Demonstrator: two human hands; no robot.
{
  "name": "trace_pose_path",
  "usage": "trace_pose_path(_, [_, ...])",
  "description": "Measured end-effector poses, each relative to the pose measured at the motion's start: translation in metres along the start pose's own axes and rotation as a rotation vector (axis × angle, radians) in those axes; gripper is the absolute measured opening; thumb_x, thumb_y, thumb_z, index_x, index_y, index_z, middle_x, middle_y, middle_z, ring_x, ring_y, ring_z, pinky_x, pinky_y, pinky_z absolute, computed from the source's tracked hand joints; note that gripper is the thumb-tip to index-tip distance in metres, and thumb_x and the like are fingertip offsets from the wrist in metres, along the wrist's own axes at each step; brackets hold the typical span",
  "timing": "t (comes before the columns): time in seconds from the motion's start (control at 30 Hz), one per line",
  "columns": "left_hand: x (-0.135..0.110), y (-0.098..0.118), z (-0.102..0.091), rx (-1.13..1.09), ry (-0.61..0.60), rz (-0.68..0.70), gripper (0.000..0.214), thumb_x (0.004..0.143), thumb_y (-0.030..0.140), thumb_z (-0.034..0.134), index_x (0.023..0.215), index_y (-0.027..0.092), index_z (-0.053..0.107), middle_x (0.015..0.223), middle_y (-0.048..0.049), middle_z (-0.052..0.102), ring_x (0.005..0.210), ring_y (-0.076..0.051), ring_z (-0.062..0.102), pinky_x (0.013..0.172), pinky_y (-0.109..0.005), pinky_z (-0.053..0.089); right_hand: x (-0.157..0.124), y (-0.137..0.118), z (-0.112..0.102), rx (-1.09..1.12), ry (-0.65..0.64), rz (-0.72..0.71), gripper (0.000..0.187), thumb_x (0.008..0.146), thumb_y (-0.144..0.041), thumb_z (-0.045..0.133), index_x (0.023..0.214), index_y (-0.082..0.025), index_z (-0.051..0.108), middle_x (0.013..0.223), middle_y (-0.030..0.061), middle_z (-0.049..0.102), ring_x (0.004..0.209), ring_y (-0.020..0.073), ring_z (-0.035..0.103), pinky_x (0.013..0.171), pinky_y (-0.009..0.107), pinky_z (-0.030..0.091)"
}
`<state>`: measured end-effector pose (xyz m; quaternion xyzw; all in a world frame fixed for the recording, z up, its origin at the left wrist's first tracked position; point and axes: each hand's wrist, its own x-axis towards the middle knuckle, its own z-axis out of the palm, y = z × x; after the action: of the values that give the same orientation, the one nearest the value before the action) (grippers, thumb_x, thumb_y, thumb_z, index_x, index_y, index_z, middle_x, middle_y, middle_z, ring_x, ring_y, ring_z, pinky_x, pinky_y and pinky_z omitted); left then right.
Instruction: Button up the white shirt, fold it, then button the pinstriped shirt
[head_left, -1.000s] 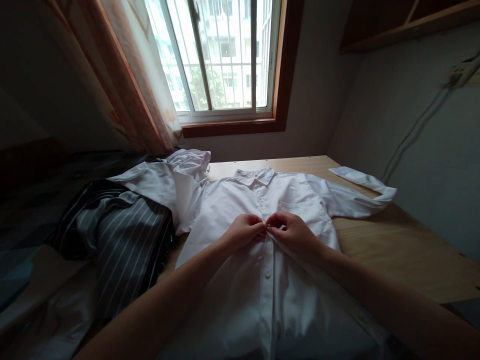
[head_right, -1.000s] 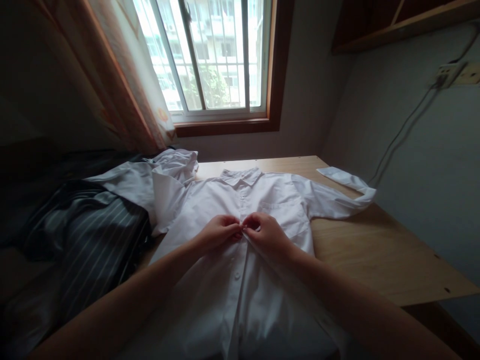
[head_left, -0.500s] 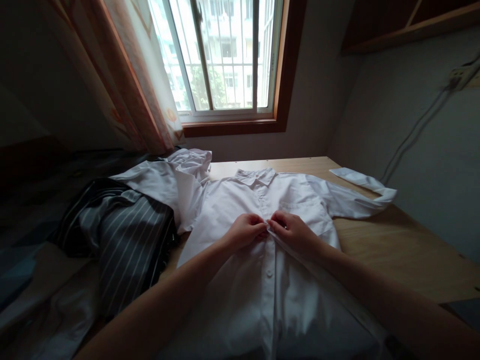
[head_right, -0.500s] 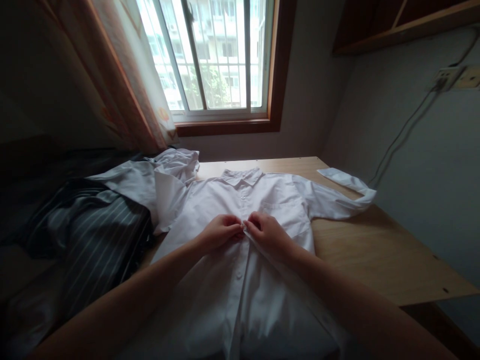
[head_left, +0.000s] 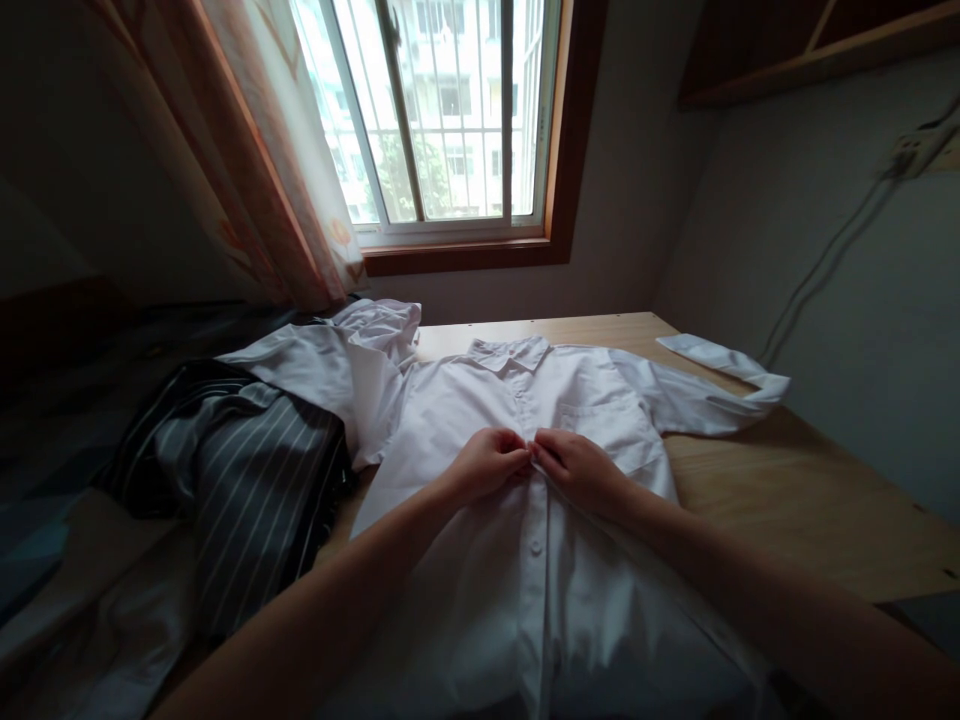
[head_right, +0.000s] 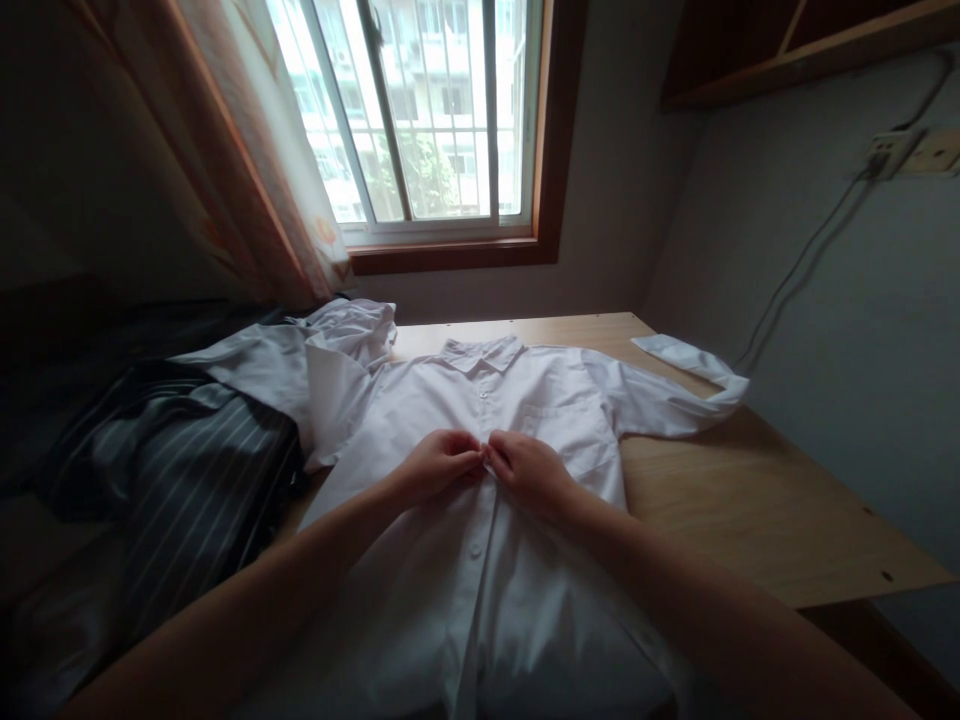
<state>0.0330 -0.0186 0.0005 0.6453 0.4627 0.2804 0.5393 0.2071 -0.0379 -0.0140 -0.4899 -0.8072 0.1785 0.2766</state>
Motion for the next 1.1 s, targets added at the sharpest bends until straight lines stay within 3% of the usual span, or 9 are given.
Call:
trace_pose_path(0.33, [0.000, 0.000, -0.003, 0.074, -0.013, 0.009, 0.017, 0.075, 0.029, 0.063, 0.066, 0.015, 0.062, 0.059, 0.0007, 0.063, 0.056, -0.012, 0.059, 0.055, -0.021, 0.044, 0.004, 0.004, -0.001, 0.198, 0.006, 0.054, 0.029, 0.094, -0.031, 0.043, 0.067, -0.020, 0.047, 0.066, 0.0002, 0.056, 0.064, 0.0147, 0.051, 0.061, 0.027, 0.033])
trace_pose_path(0.6, [0.000, -0.001, -0.007, -0.146, -0.083, -0.038, 0.020, 0.069, 0.032, 0.072, 0.070, 0.014, 0.064, 0.061, 0.0011, 0.061, 0.057, -0.010, 0.058, 0.060, -0.022, 0.048, 0.001, 0.002, 0.001, 0.056, 0.000, 0.072, 0.030, 0.097, -0.031, 0.040, 0.072, -0.020, 0.051, 0.069, 0.0011, 0.059, 0.065, 0.0146, 0.052, 0.062, 0.026, 0.032])
trace_pose_path(0.77, [0.000, -0.002, -0.007, 0.021, -0.052, 0.050, 0.020, 0.071, 0.034, 0.069, 0.070, 0.015, 0.065, 0.061, -0.0001, 0.064, 0.057, -0.012, 0.057, 0.058, -0.022, 0.045, -0.003, -0.001, 0.005, -0.087, 0.014, 0.104, 0.030, 0.099, -0.031, 0.039, 0.079, -0.019, 0.057, 0.077, 0.0037, 0.064, 0.071, 0.0164, 0.056, 0.065, 0.027, 0.033])
trace_pose_path(0.9, [-0.001, 0.005, -0.016, 0.267, -0.005, 0.045, 0.025, 0.077, 0.040, 0.066, 0.073, 0.016, 0.067, 0.059, -0.0009, 0.065, 0.052, -0.014, 0.058, 0.052, -0.024, 0.044, -0.002, -0.005, -0.005, 0.004, -0.041, 0.065, 0.034, 0.099, -0.032, 0.039, 0.078, -0.019, 0.062, 0.076, 0.0041, 0.066, 0.070, 0.0161, 0.057, 0.064, 0.026, 0.036])
trace_pose_path(1.0, [0.002, 0.008, -0.031, 0.557, 0.238, 0.228, 0.025, 0.085, 0.038, 0.059, 0.082, 0.016, 0.070, 0.077, -0.0066, 0.071, 0.070, -0.020, 0.066, 0.069, -0.030, 0.052, 0.004, 0.000, -0.025, 0.076, 0.004, 0.022, 0.037, 0.098, -0.035, 0.041, 0.074, -0.018, 0.064, 0.074, 0.0043, 0.067, 0.068, 0.0164, 0.058, 0.066, 0.027, 0.039])
trace_pose_path(1.07, [0.008, 0.005, -0.039, 0.734, 0.364, 0.389, 0.026, 0.091, 0.031, 0.051, 0.101, 0.018, 0.071, 0.106, -0.0091, 0.073, 0.102, -0.023, 0.064, 0.095, -0.036, 0.048, 0.010, 0.009, -0.038, -0.002, 0.098, 0.020, 0.032, 0.095, -0.033, 0.045, 0.077, -0.017, 0.066, 0.078, 0.0060, 0.067, 0.073, 0.0182, 0.059, 0.071, 0.029, 0.042])
trace_pose_path(1.1, [0.011, 0.002, -0.042, 0.803, 0.367, 0.429, 0.030, 0.094, 0.029, 0.047, 0.112, 0.020, 0.069, 0.120, -0.0081, 0.069, 0.117, -0.024, 0.058, 0.105, -0.037, 0.042, 0.014, 0.015, -0.044, -0.060, 0.128, 0.019, 0.027, 0.094, -0.030, 0.047, 0.081, -0.016, 0.067, 0.083, 0.0075, 0.068, 0.078, 0.0195, 0.061, 0.076, 0.030, 0.044])
